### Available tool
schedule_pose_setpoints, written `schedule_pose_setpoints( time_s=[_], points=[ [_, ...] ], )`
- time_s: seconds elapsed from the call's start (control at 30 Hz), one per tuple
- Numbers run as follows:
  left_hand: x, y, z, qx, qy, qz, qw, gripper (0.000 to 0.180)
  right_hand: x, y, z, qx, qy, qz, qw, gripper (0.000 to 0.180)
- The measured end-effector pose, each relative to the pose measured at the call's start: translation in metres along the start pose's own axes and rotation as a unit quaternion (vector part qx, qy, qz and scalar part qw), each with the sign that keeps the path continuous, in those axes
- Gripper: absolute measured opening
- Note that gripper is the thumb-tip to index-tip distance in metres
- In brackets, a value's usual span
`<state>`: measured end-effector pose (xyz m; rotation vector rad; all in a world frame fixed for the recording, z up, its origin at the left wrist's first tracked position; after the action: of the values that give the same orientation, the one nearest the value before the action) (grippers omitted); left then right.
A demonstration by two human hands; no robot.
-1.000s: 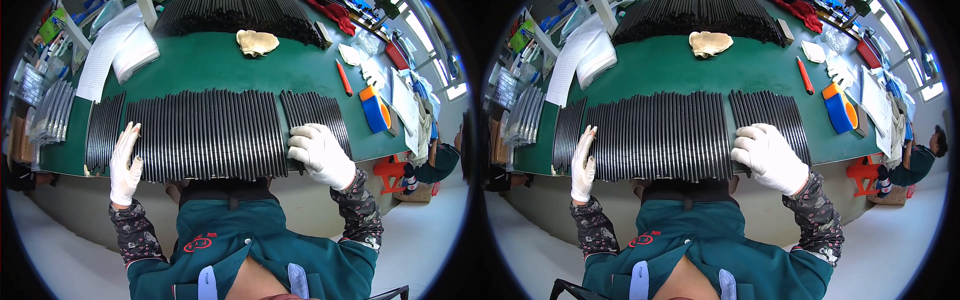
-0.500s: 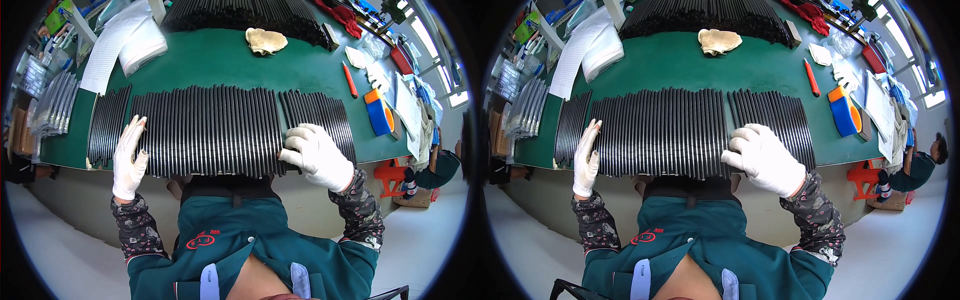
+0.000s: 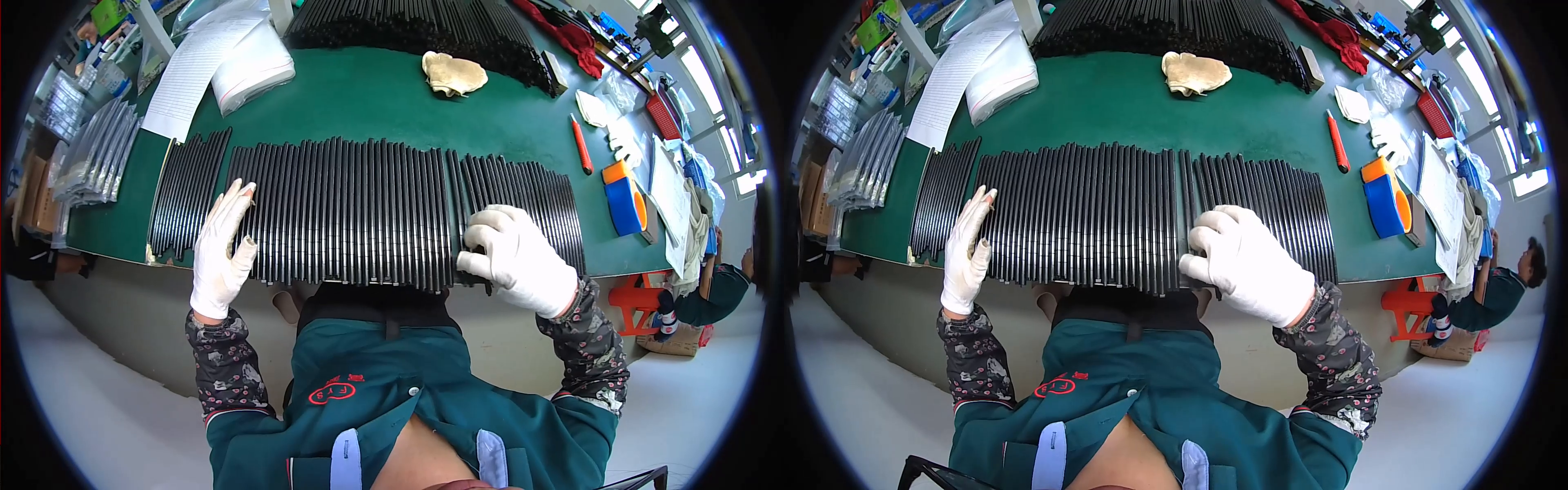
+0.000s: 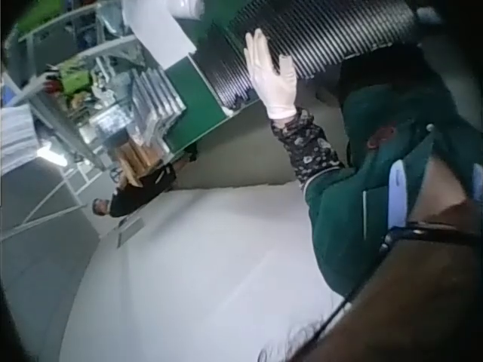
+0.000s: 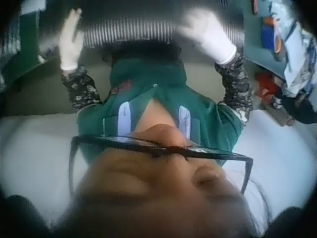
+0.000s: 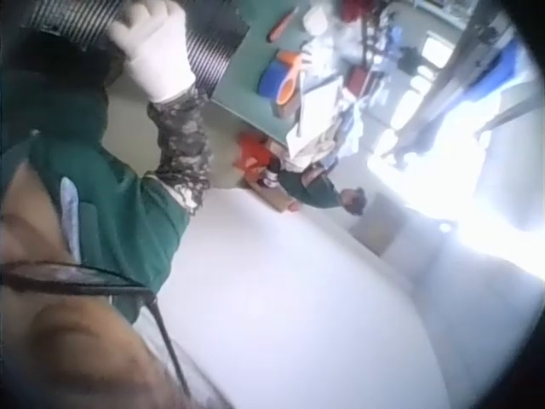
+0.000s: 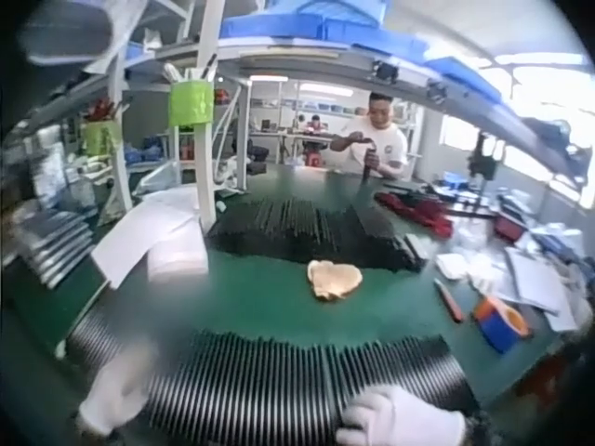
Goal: Wiping metal rods with a cloth and using an air gun to clean them at a manufacturing workbench.
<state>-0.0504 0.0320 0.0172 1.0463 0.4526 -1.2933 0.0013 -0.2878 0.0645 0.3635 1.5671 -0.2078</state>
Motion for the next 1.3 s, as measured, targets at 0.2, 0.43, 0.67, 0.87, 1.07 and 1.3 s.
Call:
schedule_pose_setpoints(
  time_s=[0.2,0.43,0.67,0.87,1.07,1.3],
  points=[
    [0.001,0.001,-0.001,0.010,-0.004,0.001,1.000,0.064,0.004,0.003,0.001,-0.020,0.009,0.037,0.999,0.031],
    [-0.001,0.001,0.001,0.004,0.009,0.004,1.000,0.064,-0.002,0.015,-0.004,-0.047,-0.014,0.025,0.999,0.021],
    [-0.001,0.001,0.002,0.010,0.014,0.010,1.000,0.065,-0.002,0.024,-0.010,-0.057,-0.017,0.027,0.998,0.019],
    [-0.003,0.002,0.004,0.017,0.016,0.015,1.000,0.063,0.001,0.030,-0.010,-0.075,-0.009,0.024,0.997,0.017],
    [-0.004,0.002,0.006,0.017,0.017,0.019,1.000,0.061,0.003,0.040,-0.016,-0.082,-0.028,-0.002,0.996,0.019],
    [-0.003,0.003,0.008,0.020,0.020,0.021,0.999,0.062,0.003,0.043,-0.015,-0.077,0.014,0.016,0.997,0.021]
  ],
)
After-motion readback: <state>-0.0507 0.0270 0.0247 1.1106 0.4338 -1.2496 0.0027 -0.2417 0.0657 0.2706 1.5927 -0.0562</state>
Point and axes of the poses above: each hand's wrist, its own y-axis towards the middle knuckle, its own x-axis out of the palm, z = x × y, the point moved 6 cm from there along y, towards the middle knuckle, and after that the axes turned 1 degree about -x, right-handed, at the moved point
